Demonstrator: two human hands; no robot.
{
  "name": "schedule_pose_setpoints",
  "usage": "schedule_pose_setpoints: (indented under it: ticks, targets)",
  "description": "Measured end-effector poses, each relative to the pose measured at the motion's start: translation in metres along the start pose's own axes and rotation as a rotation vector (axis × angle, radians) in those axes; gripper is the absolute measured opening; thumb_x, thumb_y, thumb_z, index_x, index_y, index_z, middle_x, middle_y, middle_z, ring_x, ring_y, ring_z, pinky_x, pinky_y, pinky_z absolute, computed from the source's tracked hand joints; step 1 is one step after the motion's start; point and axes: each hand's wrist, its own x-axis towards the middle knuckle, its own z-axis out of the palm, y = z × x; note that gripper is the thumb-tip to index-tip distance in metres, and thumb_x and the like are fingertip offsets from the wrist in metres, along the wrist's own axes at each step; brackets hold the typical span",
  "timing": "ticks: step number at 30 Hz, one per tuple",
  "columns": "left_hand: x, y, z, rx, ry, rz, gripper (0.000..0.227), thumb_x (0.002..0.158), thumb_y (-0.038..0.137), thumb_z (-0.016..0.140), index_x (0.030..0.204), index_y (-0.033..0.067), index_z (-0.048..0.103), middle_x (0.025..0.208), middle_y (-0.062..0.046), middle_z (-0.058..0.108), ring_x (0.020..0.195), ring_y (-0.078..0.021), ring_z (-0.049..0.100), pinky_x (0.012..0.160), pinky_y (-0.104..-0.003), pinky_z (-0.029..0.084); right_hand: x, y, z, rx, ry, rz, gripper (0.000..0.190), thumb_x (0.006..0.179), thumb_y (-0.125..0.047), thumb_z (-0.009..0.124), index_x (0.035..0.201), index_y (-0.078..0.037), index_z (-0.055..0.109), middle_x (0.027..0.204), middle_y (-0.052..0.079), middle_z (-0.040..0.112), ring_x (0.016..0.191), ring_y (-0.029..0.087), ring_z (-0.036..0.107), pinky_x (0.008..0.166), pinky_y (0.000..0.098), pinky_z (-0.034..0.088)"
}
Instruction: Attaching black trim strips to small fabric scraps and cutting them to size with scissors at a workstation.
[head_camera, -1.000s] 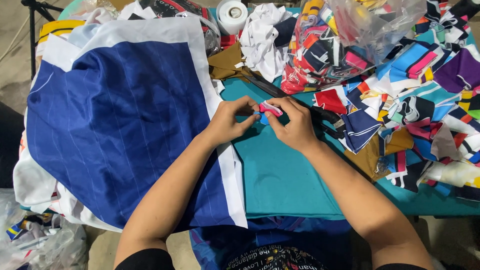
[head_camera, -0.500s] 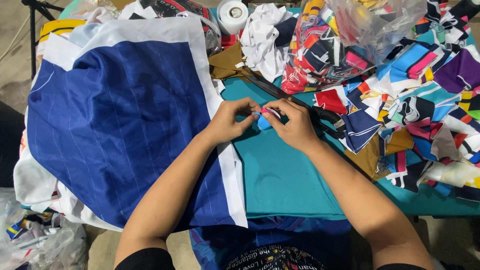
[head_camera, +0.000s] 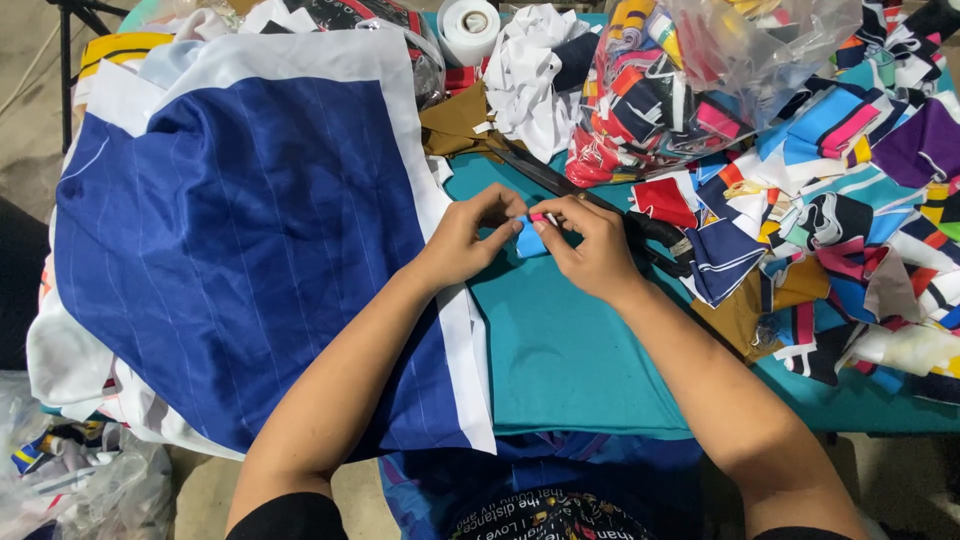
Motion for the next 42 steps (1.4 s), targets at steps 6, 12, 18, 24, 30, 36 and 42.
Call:
schedule_pose_setpoints:
  ticks: [6, 12, 18, 24, 30, 36, 42]
  targets:
    - [0.000, 0.004, 0.006, -0.021, 0.062, -0.019, 0.012, 0.099, 0.006, 0.068, 0.110, 0.0035, 0.063, 0.097, -0.017, 0.074, 0.100, -0.0346, 0.074, 0.085, -0.052, 0.062, -0.001, -0.006, 0.004, 0.173, 0.094, 0.081, 0.013, 0.100, -0.002, 0.070, 0.111, 0.001, 0.077, 0.092, 0.021, 0.073, 0.086, 0.033, 0.075, 0.058, 0.0354, 0.065]
    - [0.003, 0.002, 0.001, 0.131, 0.058, 0.096, 0.013, 0.095, 0.003, 0.072, 0.106, 0.0056, 0.067, 0.091, -0.015, 0.074, 0.089, -0.0360, 0.075, 0.078, -0.047, 0.063, -0.002, 0.003, 0.002, 0.083, 0.020, 0.092, 0.032, 0.089, -0.006, 0.082, 0.120, -0.004, 0.074, 0.095, 0.015, 0.073, 0.087, 0.029, 0.073, 0.065, 0.0348, 0.064]
    - [0.000, 0.001, 0.003, 0.064, 0.062, -0.021, 0.019, 0.094, 0.009, 0.075, 0.109, 0.0062, 0.064, 0.093, -0.017, 0.073, 0.090, -0.0345, 0.074, 0.078, -0.050, 0.063, -0.007, 0.001, 0.006, 0.182, -0.045, 0.224, 0.017, 0.094, 0.000, 0.073, 0.109, 0.006, 0.075, 0.088, 0.027, 0.074, 0.078, 0.030, 0.074, 0.057, 0.0386, 0.061]
    - [0.000, -0.006, 0.005, -0.114, 0.028, -0.156, 0.016, 0.096, 0.013, 0.074, 0.105, 0.0023, 0.066, 0.089, -0.016, 0.069, 0.091, -0.0289, 0.071, 0.081, -0.046, 0.062, -0.007, 0.010, 0.011, 0.403, 0.052, 0.257, 0.017, 0.099, 0.001, 0.068, 0.114, 0.008, 0.072, 0.090, 0.024, 0.073, 0.061, 0.029, 0.075, 0.052, 0.0349, 0.062]
    - [0.001, -0.001, -0.006, 0.126, -0.104, -0.068, 0.003, 0.097, 0.008, 0.066, 0.096, 0.0055, 0.068, 0.075, -0.016, 0.065, 0.073, -0.0277, 0.065, 0.069, -0.041, 0.057, -0.008, 0.017, -0.001, 0.190, -0.176, 0.308, 0.026, 0.091, -0.003, 0.075, 0.113, 0.009, 0.071, 0.094, 0.032, 0.072, 0.092, 0.043, 0.075, 0.067, 0.0474, 0.062]
    - [-0.001, -0.001, -0.005, 0.221, -0.198, 0.064, 0.009, 0.089, 0.002, 0.072, 0.097, 0.0033, 0.068, 0.079, -0.019, 0.070, 0.077, -0.0397, 0.070, 0.072, -0.048, 0.059, -0.006, 0.013, -0.010, 0.113, -0.329, 0.302, 0.018, 0.091, -0.001, 0.072, 0.108, 0.005, 0.073, 0.092, 0.027, 0.072, 0.072, 0.038, 0.076, 0.049, 0.0415, 0.059]
    - [0.000, 0.016, -0.001, 0.360, -0.110, 0.156, 0.019, 0.091, 0.004, 0.073, 0.109, 0.0073, 0.066, 0.083, -0.015, 0.071, 0.080, -0.0335, 0.072, 0.074, -0.042, 0.060, -0.004, 0.019, -0.013, 0.023, -0.311, 0.214, 0.017, 0.087, 0.002, 0.073, 0.104, 0.001, 0.072, 0.091, 0.024, 0.074, 0.072, 0.034, 0.077, 0.047, 0.0382, 0.058]
